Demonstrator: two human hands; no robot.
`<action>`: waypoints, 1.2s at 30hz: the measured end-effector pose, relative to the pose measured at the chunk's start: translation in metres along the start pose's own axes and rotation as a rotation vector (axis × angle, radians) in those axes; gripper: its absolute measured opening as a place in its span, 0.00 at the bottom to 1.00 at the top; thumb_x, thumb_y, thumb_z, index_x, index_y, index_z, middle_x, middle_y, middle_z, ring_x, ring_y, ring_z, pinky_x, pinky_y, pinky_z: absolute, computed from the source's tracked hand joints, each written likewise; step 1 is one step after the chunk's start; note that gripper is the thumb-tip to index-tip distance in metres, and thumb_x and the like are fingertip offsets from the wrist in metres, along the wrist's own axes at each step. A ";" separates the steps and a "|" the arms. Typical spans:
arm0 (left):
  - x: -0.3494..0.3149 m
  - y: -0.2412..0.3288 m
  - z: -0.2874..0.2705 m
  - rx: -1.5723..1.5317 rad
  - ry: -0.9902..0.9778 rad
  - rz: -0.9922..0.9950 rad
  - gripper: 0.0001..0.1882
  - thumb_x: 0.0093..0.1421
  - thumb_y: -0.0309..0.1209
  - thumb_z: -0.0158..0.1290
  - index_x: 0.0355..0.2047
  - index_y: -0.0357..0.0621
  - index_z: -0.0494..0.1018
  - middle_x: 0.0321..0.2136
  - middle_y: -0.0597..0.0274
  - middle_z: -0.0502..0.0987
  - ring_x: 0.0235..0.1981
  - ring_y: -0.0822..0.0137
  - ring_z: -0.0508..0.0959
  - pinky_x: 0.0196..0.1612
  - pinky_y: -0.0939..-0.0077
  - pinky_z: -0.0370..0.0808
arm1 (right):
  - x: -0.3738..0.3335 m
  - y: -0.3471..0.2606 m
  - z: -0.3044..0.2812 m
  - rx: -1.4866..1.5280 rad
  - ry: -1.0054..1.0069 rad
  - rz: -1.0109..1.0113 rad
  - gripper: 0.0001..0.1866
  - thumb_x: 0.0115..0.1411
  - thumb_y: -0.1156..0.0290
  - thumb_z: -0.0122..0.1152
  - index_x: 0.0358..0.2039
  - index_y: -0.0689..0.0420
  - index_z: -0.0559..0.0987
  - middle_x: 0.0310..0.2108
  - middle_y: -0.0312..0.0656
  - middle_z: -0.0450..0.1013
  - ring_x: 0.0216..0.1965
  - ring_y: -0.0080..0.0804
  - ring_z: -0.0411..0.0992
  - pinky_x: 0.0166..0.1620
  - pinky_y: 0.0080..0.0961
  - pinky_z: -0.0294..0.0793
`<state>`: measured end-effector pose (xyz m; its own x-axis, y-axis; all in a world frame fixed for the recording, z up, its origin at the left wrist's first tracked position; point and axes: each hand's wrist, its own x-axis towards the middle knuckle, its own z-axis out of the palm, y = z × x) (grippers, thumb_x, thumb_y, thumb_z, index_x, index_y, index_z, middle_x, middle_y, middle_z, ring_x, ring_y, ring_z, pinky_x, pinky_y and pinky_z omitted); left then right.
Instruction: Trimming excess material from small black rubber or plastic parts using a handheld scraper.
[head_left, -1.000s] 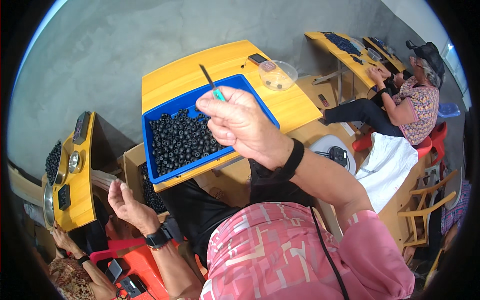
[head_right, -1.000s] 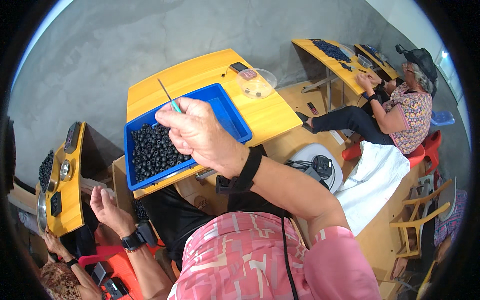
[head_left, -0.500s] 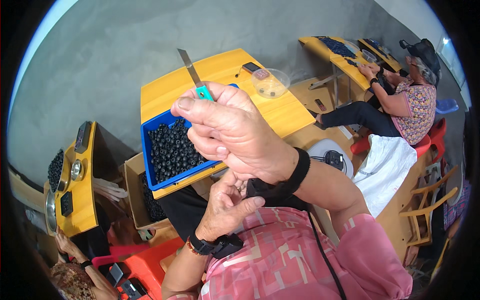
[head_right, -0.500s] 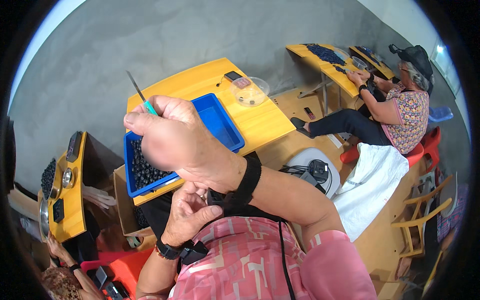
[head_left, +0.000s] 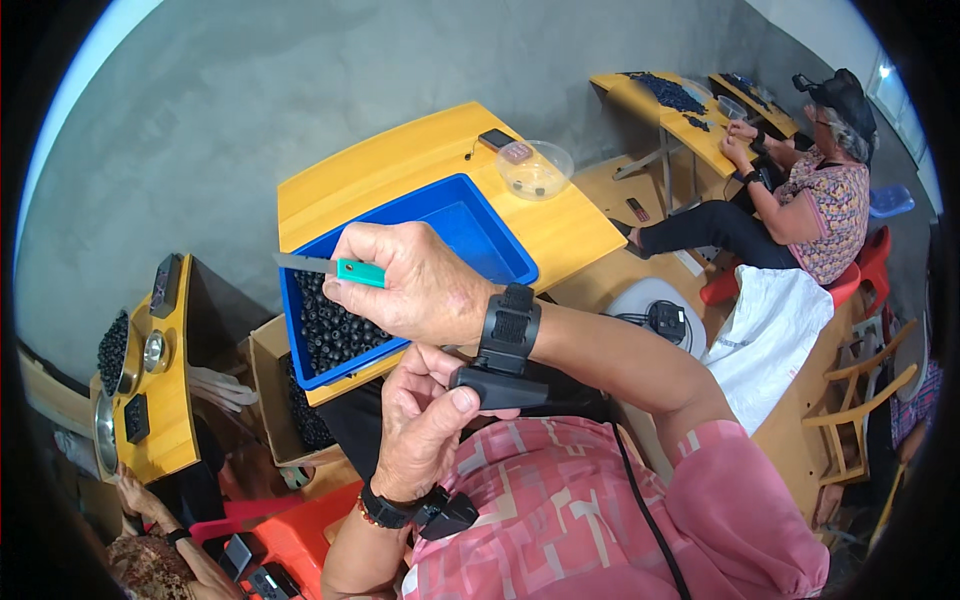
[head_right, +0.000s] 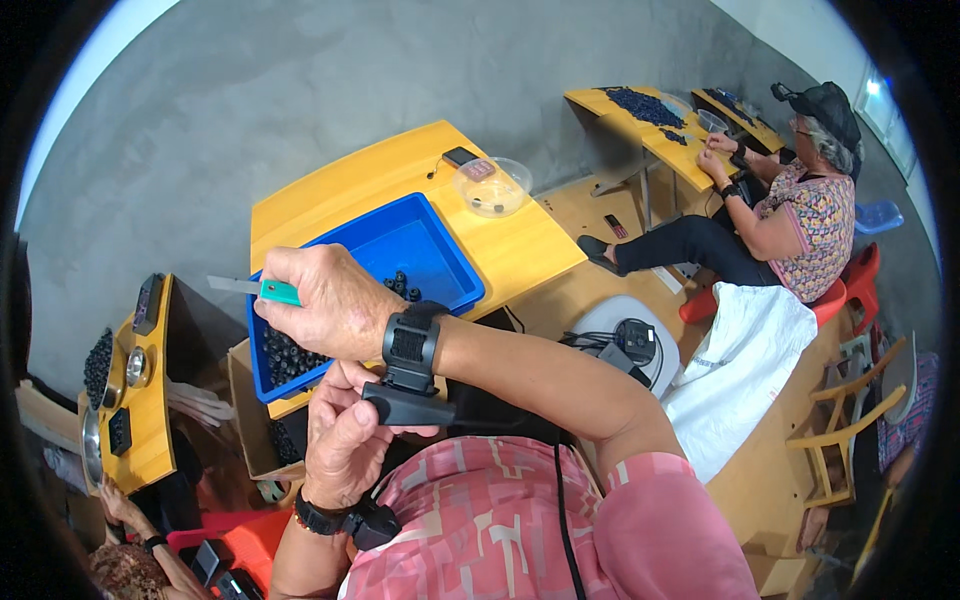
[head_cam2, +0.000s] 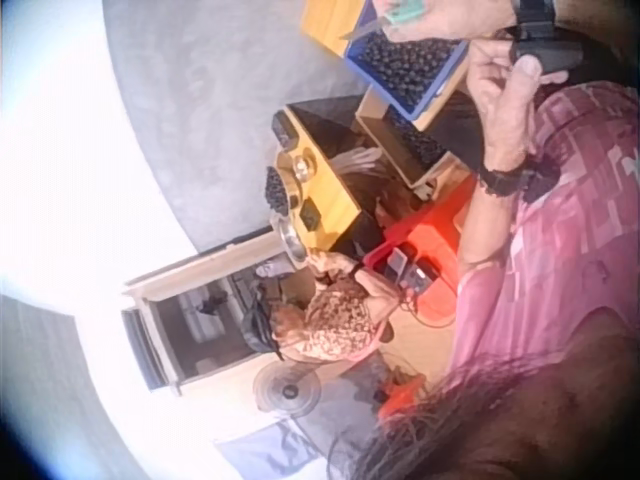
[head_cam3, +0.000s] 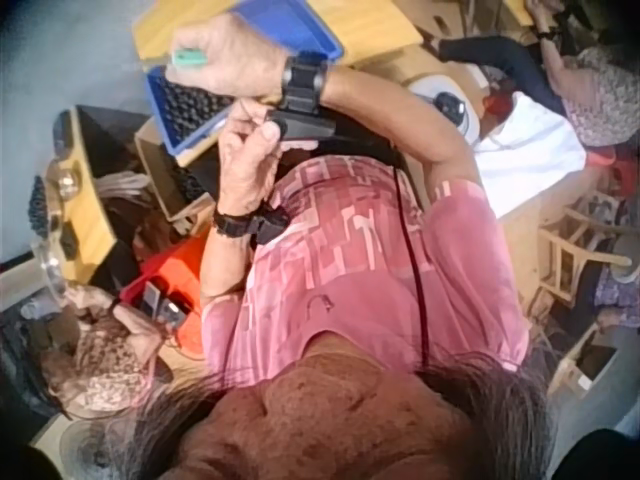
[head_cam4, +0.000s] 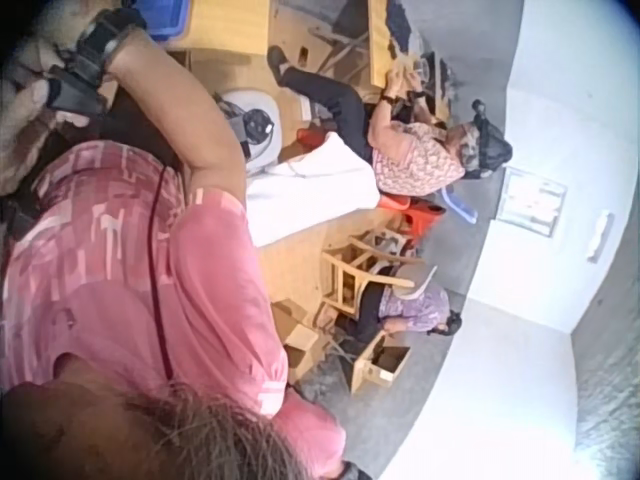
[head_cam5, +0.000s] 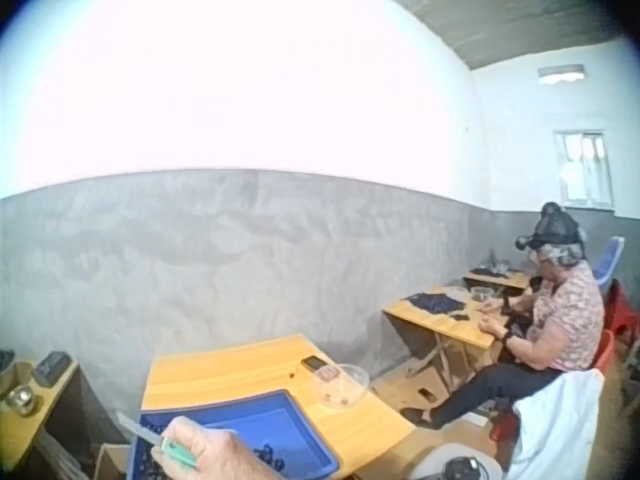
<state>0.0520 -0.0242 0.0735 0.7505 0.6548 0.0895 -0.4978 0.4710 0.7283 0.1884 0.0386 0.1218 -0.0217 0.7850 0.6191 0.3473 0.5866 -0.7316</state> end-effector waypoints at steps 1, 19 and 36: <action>0.000 0.001 0.004 -0.090 -0.021 -0.007 0.20 0.57 0.22 0.64 0.45 0.36 0.67 0.41 0.50 0.79 0.47 0.56 0.82 0.57 0.55 0.78 | 0.002 0.003 0.002 0.028 0.004 -0.016 0.09 0.63 0.67 0.66 0.32 0.60 0.79 0.21 0.33 0.72 0.23 0.18 0.69 0.27 0.22 0.68; 0.040 0.034 0.039 1.588 -0.105 0.950 0.26 0.44 0.29 0.71 0.41 0.45 0.71 0.44 0.54 0.75 0.46 0.52 0.75 0.58 0.44 0.58 | -0.043 0.090 0.032 0.878 0.006 0.223 0.11 0.64 0.67 0.66 0.38 0.59 0.75 0.31 0.33 0.70 0.31 0.17 0.70 0.31 0.20 0.71; 0.103 0.073 0.008 0.894 -0.372 -0.065 0.20 0.53 0.24 0.69 0.44 0.38 0.74 0.35 0.67 0.78 0.38 0.75 0.76 0.45 0.77 0.74 | -0.062 0.084 0.033 0.633 -0.541 0.690 0.04 0.57 0.76 0.63 0.31 0.60 0.77 0.20 0.39 0.72 0.19 0.25 0.72 0.19 0.20 0.67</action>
<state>0.0963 0.0729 0.1415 0.9310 0.3418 0.1281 -0.0516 -0.2242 0.9732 0.1878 0.0459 0.0123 -0.4718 0.8783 -0.0776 -0.1010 -0.1413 -0.9848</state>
